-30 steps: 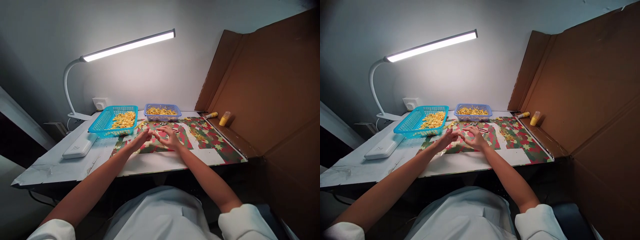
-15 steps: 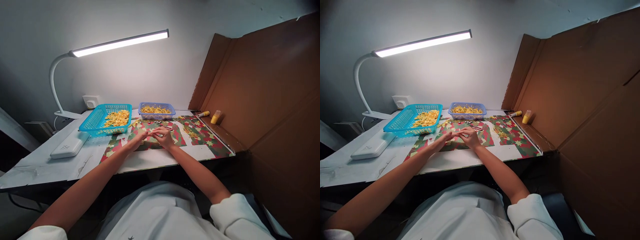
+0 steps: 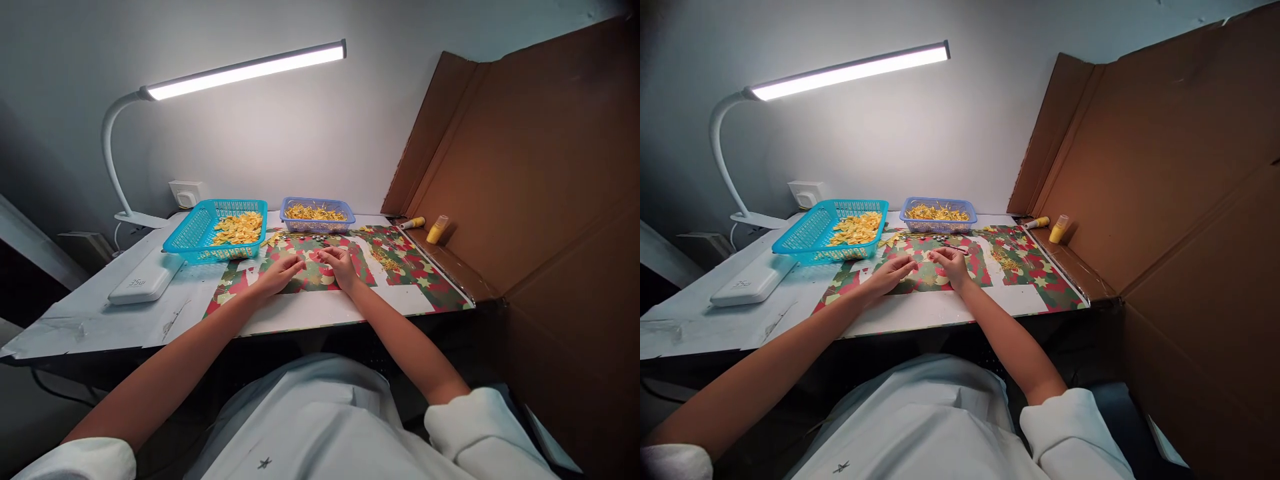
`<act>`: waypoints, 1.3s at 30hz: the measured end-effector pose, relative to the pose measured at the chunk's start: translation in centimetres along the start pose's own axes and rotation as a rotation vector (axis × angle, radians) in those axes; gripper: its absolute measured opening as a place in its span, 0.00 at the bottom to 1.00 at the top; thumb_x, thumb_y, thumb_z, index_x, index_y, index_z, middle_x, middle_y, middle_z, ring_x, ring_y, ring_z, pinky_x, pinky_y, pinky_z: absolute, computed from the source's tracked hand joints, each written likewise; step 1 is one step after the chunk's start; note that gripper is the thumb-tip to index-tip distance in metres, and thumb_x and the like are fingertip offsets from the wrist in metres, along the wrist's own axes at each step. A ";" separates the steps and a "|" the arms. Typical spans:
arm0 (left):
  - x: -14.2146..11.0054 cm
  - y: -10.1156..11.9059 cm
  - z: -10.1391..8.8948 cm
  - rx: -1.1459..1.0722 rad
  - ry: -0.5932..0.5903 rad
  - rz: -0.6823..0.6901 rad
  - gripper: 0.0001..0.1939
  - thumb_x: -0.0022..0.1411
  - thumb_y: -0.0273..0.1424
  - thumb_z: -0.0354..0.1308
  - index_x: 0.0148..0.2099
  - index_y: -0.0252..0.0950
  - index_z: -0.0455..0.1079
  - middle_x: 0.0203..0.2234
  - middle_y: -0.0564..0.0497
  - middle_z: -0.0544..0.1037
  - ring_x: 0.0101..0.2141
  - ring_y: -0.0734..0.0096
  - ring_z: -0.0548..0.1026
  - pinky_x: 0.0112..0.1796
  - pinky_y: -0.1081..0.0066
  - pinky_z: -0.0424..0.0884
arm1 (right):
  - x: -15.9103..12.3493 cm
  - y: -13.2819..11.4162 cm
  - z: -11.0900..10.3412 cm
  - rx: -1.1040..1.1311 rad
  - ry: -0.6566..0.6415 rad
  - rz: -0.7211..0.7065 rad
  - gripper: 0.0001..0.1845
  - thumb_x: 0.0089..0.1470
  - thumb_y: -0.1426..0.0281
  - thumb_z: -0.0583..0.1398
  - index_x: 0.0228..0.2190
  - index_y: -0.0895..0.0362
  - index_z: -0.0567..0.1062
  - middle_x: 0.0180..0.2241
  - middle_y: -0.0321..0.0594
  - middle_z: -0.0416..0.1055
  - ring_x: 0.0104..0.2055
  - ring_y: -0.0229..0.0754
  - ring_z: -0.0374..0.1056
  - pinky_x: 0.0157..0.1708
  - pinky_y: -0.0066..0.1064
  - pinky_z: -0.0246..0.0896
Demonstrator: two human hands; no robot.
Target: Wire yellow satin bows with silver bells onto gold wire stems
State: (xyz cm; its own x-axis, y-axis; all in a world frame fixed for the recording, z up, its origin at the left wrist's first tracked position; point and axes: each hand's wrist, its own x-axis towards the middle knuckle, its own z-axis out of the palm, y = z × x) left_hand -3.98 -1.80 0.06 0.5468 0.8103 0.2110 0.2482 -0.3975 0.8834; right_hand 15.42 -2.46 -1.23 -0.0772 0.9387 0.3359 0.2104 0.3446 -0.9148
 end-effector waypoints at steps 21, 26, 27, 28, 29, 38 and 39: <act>-0.1 0.7 0.1 -0.436 -0.054 -0.072 0.23 0.57 0.45 0.57 0.21 0.38 0.51 0.17 0.60 0.49 0.17 0.80 0.50 0.19 0.76 0.51 | -2.3 -2.2 3.2 -0.024 0.180 -0.061 0.08 0.49 0.66 0.62 0.21 0.55 0.73 0.26 0.35 0.70 0.30 0.38 0.63 0.29 0.30 0.59; -0.2 0.5 0.3 -0.457 -0.019 -0.111 0.18 0.57 0.39 0.56 0.22 0.37 0.55 0.17 0.60 0.48 0.17 0.80 0.49 0.19 0.77 0.50 | -2.6 -2.2 3.0 -0.070 0.219 -0.059 0.08 0.46 0.69 0.63 0.18 0.54 0.71 0.25 0.33 0.68 0.31 0.38 0.63 0.34 0.30 0.61; -0.2 0.5 0.3 -0.451 -0.009 -0.112 0.17 0.57 0.38 0.57 0.22 0.37 0.55 0.17 0.60 0.48 0.17 0.80 0.48 0.19 0.77 0.49 | -2.5 -2.2 2.8 -0.077 0.237 -0.046 0.08 0.46 0.69 0.62 0.19 0.54 0.71 0.25 0.33 0.69 0.31 0.38 0.63 0.34 0.30 0.61; -0.3 0.5 0.4 -0.442 -0.005 -0.113 0.17 0.56 0.38 0.57 0.22 0.37 0.55 0.16 0.60 0.49 0.17 0.80 0.48 0.19 0.77 0.49 | -2.5 -2.2 2.6 -0.083 0.260 -0.029 0.07 0.48 0.69 0.61 0.20 0.55 0.72 0.27 0.34 0.69 0.31 0.38 0.63 0.34 0.31 0.61; -0.3 0.6 0.4 -0.429 -0.007 -0.115 0.17 0.56 0.38 0.57 0.22 0.37 0.55 0.16 0.60 0.49 0.17 0.80 0.48 0.18 0.77 0.48 | -2.5 -2.2 2.3 -0.090 0.288 -0.011 0.08 0.51 0.68 0.59 0.23 0.55 0.72 0.29 0.36 0.70 0.32 0.39 0.64 0.34 0.31 0.61; -1.2 1.3 0.6 -0.280 -0.120 -0.135 0.17 0.54 0.41 0.61 0.23 0.35 0.65 0.14 0.60 0.54 0.17 0.81 0.52 0.22 0.75 0.57 | -3.1 -3.5 0.5 -0.099 -0.086 -0.065 0.10 0.45 0.62 0.67 0.27 0.56 0.79 0.31 0.38 0.76 0.37 0.40 0.67 0.40 0.31 0.60; -1.3 1.3 0.6 -0.272 -0.121 -0.135 0.18 0.54 0.42 0.61 0.22 0.35 0.65 0.14 0.60 0.54 0.17 0.81 0.52 0.23 0.75 0.58 | -3.1 -3.5 0.4 -0.096 -0.125 -0.061 0.12 0.46 0.60 0.66 0.27 0.57 0.79 0.30 0.38 0.76 0.36 0.40 0.67 0.39 0.31 0.60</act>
State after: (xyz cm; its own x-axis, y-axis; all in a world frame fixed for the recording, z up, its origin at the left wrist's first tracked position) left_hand -3.84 -3.63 0.71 0.6189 0.7840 0.0473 0.1108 -0.1467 0.9829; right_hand 14.53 -6.61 0.78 -0.2123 0.9110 0.3537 0.2935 0.4046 -0.8661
